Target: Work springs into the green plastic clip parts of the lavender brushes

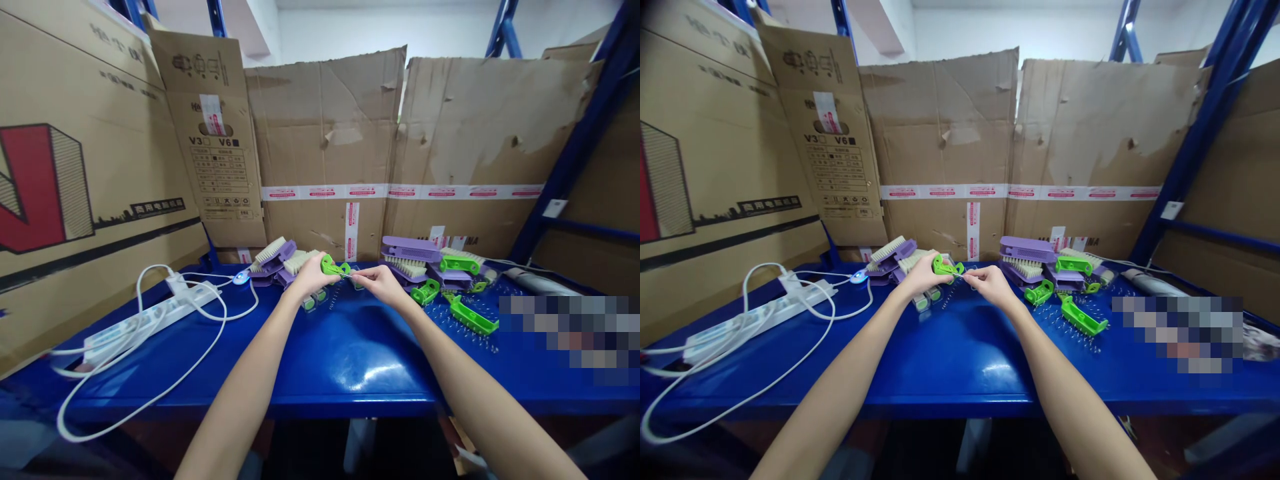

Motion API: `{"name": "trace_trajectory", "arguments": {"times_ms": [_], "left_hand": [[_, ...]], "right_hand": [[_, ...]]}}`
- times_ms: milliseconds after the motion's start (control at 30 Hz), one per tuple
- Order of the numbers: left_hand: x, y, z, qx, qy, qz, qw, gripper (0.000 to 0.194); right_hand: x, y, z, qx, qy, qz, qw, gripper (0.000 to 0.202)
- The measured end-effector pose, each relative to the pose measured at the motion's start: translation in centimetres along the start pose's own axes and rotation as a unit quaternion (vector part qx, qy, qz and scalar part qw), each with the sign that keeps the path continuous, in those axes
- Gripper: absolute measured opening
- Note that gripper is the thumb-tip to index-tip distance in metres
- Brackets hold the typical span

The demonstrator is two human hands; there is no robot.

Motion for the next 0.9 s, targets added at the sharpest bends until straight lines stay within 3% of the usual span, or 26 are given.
{"name": "trace_trajectory", "arguments": {"times_ms": [267, 533, 700, 900], "left_hand": [[-0.5, -0.1, -0.1, 0.018, 0.000, -0.002, 1.000, 0.035], [-0.9, -0.1, -0.5, 0.020, 0.090, 0.022, 0.996, 0.039], [-1.0, -0.1, -0.3, 0.021, 0.099, 0.032, 0.994, 0.040], [-1.2, -0.1, -0.3, 0.013, 0.081, -0.053, 0.995, 0.042]], "right_hand": [[-1.0, -0.1, 0.8, 0.010, -0.014, 0.004, 1.000, 0.043], [-0.9, 0.5, 0.2, 0.102, -0.156, 0.057, 0.981, 0.059], [0.0, 0.6, -0.2, 0.113, -0.226, 0.085, 0.964, 0.053], [0.4, 0.5, -0.2, 0.109, -0.262, 0.032, 0.958, 0.047]]}}
Point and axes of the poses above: each hand's wrist, its own y-axis away from the middle knuckle, its own x-axis out of the palm, z = x × y, the point moved 6 cm from there along -y, towards the middle knuckle, and after that the axes turned 1 degree about -x, right-handed, at the moved point
